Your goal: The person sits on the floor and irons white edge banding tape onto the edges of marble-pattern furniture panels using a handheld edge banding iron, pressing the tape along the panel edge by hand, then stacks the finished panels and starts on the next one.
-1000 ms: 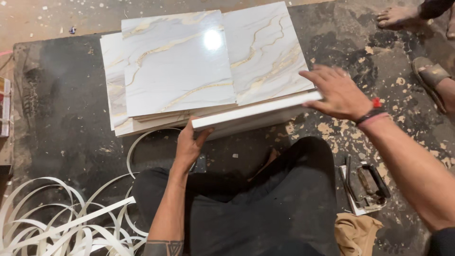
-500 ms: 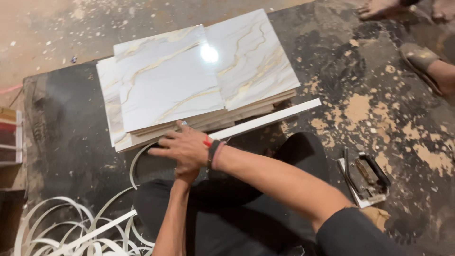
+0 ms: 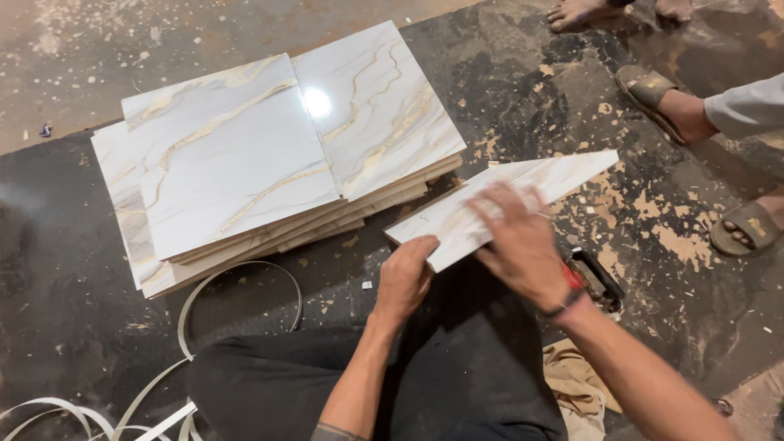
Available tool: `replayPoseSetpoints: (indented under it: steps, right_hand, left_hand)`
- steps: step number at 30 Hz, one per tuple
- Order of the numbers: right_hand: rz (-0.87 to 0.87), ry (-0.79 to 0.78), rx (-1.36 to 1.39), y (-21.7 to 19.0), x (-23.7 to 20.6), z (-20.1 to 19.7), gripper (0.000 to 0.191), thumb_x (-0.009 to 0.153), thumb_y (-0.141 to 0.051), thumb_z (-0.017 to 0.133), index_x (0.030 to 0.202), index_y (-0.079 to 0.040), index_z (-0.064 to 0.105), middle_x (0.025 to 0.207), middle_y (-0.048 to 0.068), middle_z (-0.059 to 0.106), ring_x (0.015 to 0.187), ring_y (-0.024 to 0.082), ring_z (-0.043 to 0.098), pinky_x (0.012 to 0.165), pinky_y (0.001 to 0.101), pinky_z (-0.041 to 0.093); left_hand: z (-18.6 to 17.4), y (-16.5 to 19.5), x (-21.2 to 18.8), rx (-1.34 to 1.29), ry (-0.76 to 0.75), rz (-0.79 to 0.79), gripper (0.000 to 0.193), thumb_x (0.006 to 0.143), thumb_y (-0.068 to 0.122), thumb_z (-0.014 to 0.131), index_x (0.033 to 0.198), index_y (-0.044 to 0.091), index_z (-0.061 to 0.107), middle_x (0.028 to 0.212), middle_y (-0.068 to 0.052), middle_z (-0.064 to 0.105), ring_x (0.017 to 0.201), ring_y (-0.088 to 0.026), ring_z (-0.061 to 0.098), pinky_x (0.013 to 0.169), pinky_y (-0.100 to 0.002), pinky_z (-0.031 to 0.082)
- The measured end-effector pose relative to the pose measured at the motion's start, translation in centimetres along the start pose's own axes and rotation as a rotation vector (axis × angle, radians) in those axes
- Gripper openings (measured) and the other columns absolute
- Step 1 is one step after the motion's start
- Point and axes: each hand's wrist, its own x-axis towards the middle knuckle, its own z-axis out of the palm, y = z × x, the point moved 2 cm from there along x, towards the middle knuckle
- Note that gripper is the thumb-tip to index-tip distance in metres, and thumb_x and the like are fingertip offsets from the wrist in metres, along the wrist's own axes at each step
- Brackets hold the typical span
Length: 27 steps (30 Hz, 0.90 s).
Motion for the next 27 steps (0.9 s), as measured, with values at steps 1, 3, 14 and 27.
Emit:
replayPoseSetpoints:
  steps: [1,3,14,27]
  right_hand:
    - [0.075,0.08,-0.034,0.6,-1.4,-0.4,0.072,0.072,-0.026,0.078,0.139,-0.011,0.055,0.135,0.018,0.053,0.131,0.04,0.048,0.112,0.0572,0.029]
    - [0.304,0.31,0.109,1.0,-4.3,-0.2,0.073,0.084,-0.028,0.078,0.145,-0.006,0.044,0.141,0.02,0.047,0.135,0.039,0.043,0.114,0.0555,0.032]
    - [1.378,0.429,1.57,-2.9,-7.7,8.4,0.063,0.086,-0.002,0.06,0.145,-0.011,0.04,0.13,0.009,0.059,0.115,0.022,0.062,0.087,0.039,0.056]
    - [1.305,0.567,1.306,0.9,-11.5,6.5,0.06,0.085,0.005,0.059,0.143,-0.002,0.043,0.131,0.018,0.062,0.117,0.025,0.064,0.103,0.038,0.053]
  left_hand:
    - [-0.1,0.0,-0.2,-0.005,-0.011,-0.001,0.045,0.077,-0.009,0.061,0.119,0.006,0.064,0.121,-0.014,0.071,0.113,-0.037,0.067,0.093,-0.045,0.055]
    - [-0.5,-0.2,-1.0,-0.009,-0.036,-0.006,0.046,0.076,-0.011,0.06,0.119,0.006,0.064,0.122,-0.014,0.071,0.114,-0.036,0.067,0.092,-0.044,0.056]
    - [1.1,1.0,-2.3,0.015,-0.283,0.011,0.049,0.073,-0.003,0.072,0.12,0.008,0.063,0.126,-0.009,0.069,0.118,-0.032,0.065,0.097,-0.042,0.054]
    - [-2.5,-1.5,-8.5,-0.081,-0.245,-0.306,0.038,0.096,0.008,0.061,0.133,0.006,0.059,0.132,-0.016,0.066,0.126,-0.037,0.059,0.105,-0.044,0.047]
